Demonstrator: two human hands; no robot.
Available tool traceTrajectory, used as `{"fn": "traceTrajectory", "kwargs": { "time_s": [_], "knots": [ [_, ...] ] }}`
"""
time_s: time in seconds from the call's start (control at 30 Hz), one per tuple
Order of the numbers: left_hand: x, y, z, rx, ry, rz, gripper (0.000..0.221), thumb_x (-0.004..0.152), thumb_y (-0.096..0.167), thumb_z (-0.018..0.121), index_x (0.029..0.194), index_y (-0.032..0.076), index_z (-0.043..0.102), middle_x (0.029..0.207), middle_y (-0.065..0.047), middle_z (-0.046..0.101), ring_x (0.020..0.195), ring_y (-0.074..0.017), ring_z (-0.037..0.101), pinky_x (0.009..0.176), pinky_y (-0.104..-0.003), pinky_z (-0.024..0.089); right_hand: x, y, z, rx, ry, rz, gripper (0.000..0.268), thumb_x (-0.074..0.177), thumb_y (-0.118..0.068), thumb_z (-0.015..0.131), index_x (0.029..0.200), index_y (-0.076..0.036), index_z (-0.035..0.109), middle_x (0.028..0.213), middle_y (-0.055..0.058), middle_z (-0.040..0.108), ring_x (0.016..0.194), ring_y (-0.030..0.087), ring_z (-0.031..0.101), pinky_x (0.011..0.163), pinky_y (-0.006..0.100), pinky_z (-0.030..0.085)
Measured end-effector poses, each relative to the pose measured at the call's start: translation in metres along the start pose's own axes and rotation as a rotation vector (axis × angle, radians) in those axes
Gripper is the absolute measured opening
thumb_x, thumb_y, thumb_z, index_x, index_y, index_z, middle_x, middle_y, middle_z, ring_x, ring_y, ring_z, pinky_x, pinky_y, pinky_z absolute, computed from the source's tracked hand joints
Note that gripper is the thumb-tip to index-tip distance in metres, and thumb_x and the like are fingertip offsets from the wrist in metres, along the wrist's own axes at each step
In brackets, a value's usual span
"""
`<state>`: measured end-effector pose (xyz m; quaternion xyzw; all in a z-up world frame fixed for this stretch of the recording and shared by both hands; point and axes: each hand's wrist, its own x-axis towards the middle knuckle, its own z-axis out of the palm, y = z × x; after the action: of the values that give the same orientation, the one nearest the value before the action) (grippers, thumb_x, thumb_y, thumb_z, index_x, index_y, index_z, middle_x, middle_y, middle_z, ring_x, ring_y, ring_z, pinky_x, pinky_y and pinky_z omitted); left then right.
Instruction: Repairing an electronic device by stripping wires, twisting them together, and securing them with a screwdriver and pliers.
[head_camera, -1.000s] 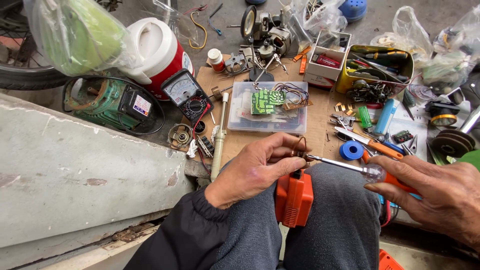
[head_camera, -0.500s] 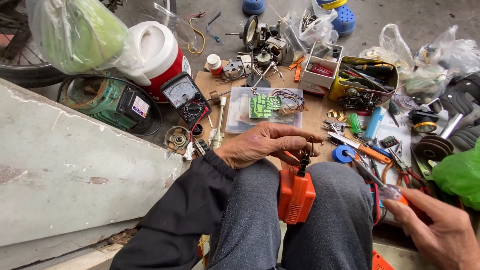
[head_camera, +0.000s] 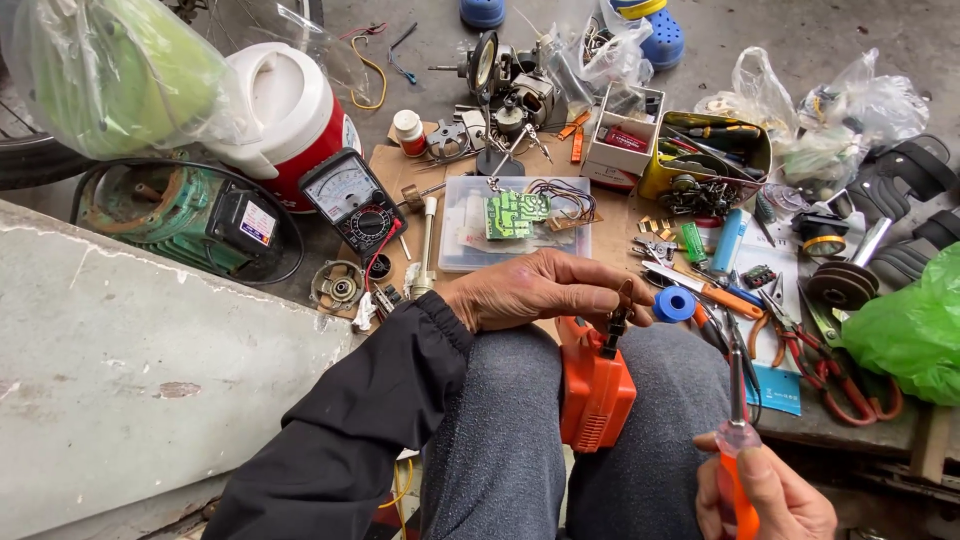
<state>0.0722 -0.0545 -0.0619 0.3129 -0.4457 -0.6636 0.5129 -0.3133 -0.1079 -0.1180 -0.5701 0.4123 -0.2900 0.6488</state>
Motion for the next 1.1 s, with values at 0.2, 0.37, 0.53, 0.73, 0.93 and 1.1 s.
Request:
{"fn": "traceTrajectory", "kwargs": {
  "time_s": [0.2, 0.37, 0.53, 0.73, 0.93, 1.1],
  "knots": [
    [-0.001, 0.006, 0.009, 0.078, 0.067, 0.027, 0.030, 0.114, 0.018, 0.069, 0.142, 0.012, 0.078, 0.132, -0.010, 0.083, 0.118, -0.0130, 0.077, 0.114, -0.032, 0.061, -0.007, -0.025, 0.027, -0.085, 0.105, 0.079, 0.038, 0.110, -0.017, 0.062, 0.120, 0.015, 0.080, 0.054, 0.028, 0.060, 0.033, 0.030, 0.049, 0.032, 0.036, 0.032],
    [-0.004, 0.012, 0.018, 0.152, 0.120, 0.031, 0.033, 0.113, 0.018, 0.068, 0.145, 0.010, 0.075, 0.133, -0.009, 0.082, 0.119, -0.0145, 0.077, 0.112, -0.030, 0.061, -0.002, -0.051, 0.039, -0.188, 0.098, 0.166, 0.032, 0.106, -0.008, 0.069, 0.116, 0.017, 0.086, 0.059, 0.030, 0.066, 0.039, 0.032, 0.051, 0.036, 0.037, 0.033],
    [-0.025, 0.021, 0.059, 0.359, 0.316, 0.002, 0.052, 0.108, 0.018, 0.066, 0.160, 0.017, 0.062, 0.139, -0.009, 0.080, 0.107, -0.0141, 0.078, 0.100, -0.028, 0.063, 0.003, -0.048, 0.040, -0.159, 0.084, 0.285, 0.033, 0.107, -0.011, 0.069, 0.119, 0.015, 0.086, 0.066, 0.032, 0.068, 0.041, 0.033, 0.050, 0.034, 0.041, 0.031],
    [-0.020, 0.012, 0.113, 0.531, 0.693, 0.123, 0.051, 0.100, 0.010, 0.068, 0.151, 0.009, 0.062, 0.130, -0.017, 0.081, 0.103, -0.0182, 0.081, 0.093, -0.027, 0.070, 0.001, -0.035, 0.034, -0.189, 0.061, 0.215, 0.030, 0.104, -0.010, 0.072, 0.118, 0.012, 0.087, 0.065, 0.029, 0.071, 0.040, 0.032, 0.055, 0.035, 0.040, 0.036],
    [-0.015, 0.004, 0.129, 0.645, 0.859, 0.151, 0.047, 0.100, 0.009, 0.065, 0.148, 0.006, 0.066, 0.131, -0.013, 0.082, 0.104, -0.0163, 0.081, 0.089, -0.026, 0.071, -0.004, -0.040, 0.034, -0.137, 0.083, 0.226, 0.032, 0.103, -0.011, 0.073, 0.121, 0.011, 0.087, 0.066, 0.029, 0.071, 0.043, 0.032, 0.056, 0.037, 0.040, 0.035],
    [-0.004, 0.000, 0.138, 0.665, 1.011, 0.164, 0.039, 0.100, 0.013, 0.068, 0.137, 0.005, 0.073, 0.126, -0.015, 0.085, 0.106, -0.0178, 0.085, 0.088, -0.026, 0.071, 0.013, -0.049, 0.008, 0.072, 0.150, 0.243, 0.039, 0.116, -0.022, 0.060, 0.123, 0.010, 0.080, 0.076, 0.024, 0.064, 0.049, 0.028, 0.046, 0.038, 0.040, 0.032]
  ]
}}
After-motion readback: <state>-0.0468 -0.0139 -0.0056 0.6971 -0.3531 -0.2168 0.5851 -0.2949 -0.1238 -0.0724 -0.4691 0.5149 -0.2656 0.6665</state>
